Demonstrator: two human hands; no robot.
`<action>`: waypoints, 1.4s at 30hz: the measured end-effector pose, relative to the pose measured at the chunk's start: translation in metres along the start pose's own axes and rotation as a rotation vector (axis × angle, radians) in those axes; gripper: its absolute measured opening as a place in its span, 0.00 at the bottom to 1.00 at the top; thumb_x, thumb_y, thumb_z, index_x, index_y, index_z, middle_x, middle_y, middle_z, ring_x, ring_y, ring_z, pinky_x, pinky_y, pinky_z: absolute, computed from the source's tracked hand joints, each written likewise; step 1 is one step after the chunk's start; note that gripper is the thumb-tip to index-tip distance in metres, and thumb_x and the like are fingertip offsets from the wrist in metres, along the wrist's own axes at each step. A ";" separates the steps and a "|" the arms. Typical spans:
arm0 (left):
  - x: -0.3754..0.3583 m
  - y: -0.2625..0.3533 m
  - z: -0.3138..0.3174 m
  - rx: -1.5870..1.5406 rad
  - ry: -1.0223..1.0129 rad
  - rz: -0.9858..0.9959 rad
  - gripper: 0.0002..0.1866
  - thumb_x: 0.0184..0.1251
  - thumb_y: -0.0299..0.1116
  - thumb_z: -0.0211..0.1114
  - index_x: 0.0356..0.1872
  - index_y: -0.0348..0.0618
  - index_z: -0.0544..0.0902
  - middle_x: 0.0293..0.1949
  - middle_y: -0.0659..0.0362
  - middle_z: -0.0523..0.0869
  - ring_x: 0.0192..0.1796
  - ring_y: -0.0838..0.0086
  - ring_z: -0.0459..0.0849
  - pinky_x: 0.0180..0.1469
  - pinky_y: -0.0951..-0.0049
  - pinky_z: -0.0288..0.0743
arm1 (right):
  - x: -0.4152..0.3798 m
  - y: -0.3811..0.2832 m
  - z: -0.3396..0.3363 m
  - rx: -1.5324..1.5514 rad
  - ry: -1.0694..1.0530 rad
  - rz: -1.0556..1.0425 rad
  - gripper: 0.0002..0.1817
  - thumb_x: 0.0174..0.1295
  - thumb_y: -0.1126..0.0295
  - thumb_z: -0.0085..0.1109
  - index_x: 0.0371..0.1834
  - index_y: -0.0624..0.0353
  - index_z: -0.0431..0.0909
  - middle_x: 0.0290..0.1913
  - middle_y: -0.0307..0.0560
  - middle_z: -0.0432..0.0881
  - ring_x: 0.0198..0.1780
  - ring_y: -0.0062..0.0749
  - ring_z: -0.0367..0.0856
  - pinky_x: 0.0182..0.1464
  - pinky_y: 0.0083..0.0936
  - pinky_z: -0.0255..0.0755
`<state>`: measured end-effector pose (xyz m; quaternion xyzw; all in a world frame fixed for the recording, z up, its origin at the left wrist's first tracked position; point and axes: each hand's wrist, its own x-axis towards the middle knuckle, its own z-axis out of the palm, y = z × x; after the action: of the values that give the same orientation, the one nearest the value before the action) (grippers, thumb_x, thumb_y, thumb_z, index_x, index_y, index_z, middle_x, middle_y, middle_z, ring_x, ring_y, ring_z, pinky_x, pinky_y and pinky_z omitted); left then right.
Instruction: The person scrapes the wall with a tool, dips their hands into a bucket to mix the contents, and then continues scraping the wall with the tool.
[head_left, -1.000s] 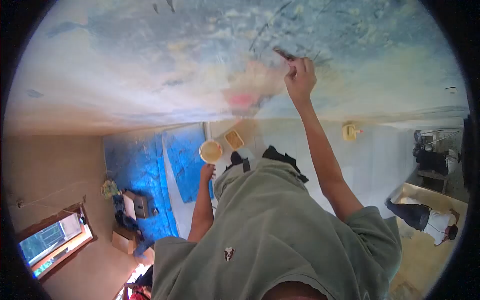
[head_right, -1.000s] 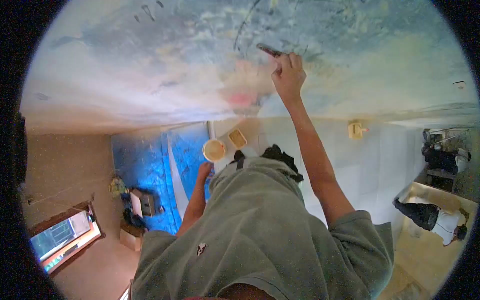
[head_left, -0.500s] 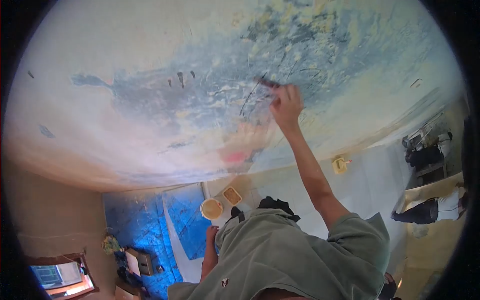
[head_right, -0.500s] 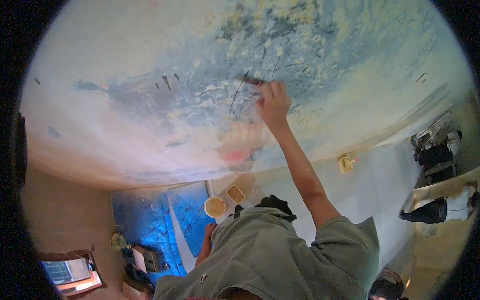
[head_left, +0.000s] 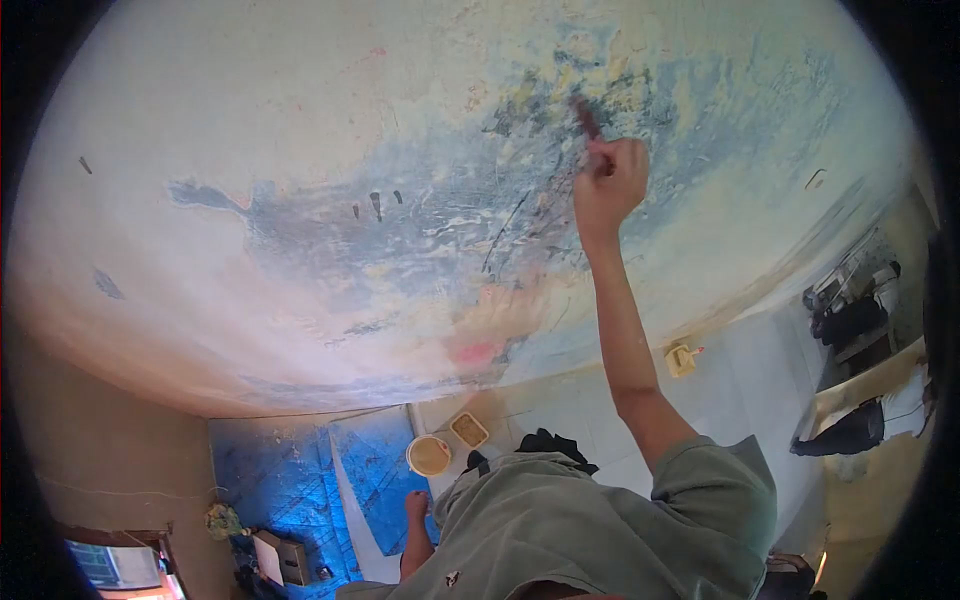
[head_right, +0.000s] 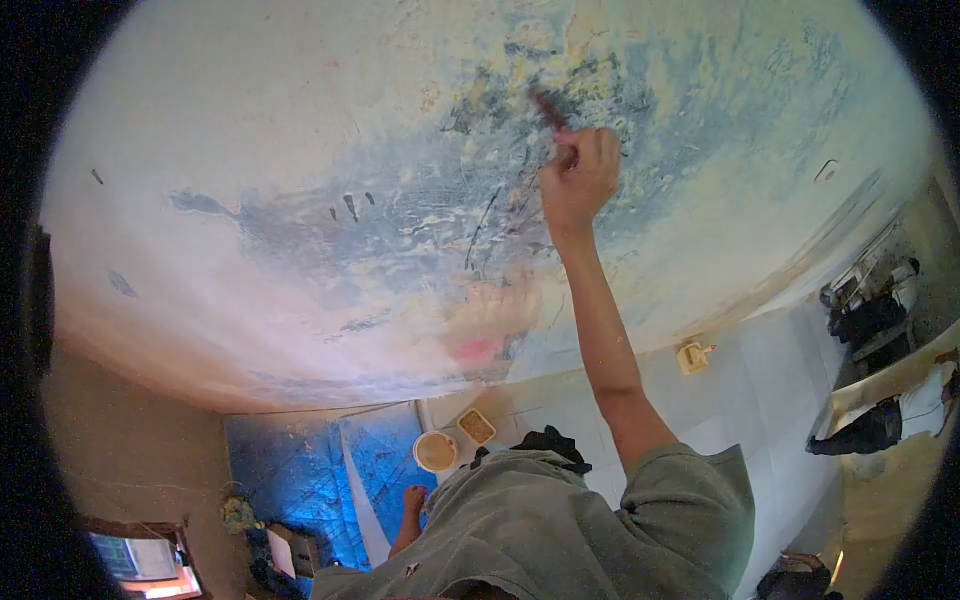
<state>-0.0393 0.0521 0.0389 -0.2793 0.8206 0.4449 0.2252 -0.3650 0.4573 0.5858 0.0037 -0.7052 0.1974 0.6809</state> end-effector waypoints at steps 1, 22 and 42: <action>-0.001 0.006 0.001 -0.096 -0.013 -0.006 0.13 0.49 0.35 0.57 0.31 0.38 0.84 0.21 0.50 0.83 0.24 0.66 0.82 0.30 0.65 0.77 | -0.001 -0.002 0.002 0.001 0.000 -0.008 0.16 0.28 0.81 0.54 0.25 0.52 0.71 0.27 0.43 0.69 0.32 0.41 0.71 0.29 0.35 0.65; 0.046 0.039 0.030 0.189 0.162 0.258 0.13 0.50 0.38 0.58 0.31 0.40 0.84 0.30 0.47 0.84 0.35 0.59 0.83 0.40 0.63 0.75 | 0.053 -0.039 0.011 0.095 0.040 -0.087 0.15 0.33 0.86 0.53 0.24 0.51 0.75 0.26 0.39 0.71 0.30 0.36 0.73 0.28 0.30 0.67; 0.032 0.003 0.033 0.104 0.118 0.111 0.13 0.47 0.35 0.56 0.29 0.38 0.83 0.31 0.43 0.82 0.38 0.50 0.81 0.41 0.56 0.73 | 0.060 -0.041 -0.002 0.102 -0.089 -0.177 0.14 0.31 0.83 0.55 0.24 0.52 0.72 0.26 0.40 0.69 0.31 0.36 0.73 0.28 0.31 0.68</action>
<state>-0.0612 0.0739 0.0046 -0.2469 0.8686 0.3963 0.1657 -0.3565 0.4356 0.6548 0.1093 -0.7206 0.1719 0.6627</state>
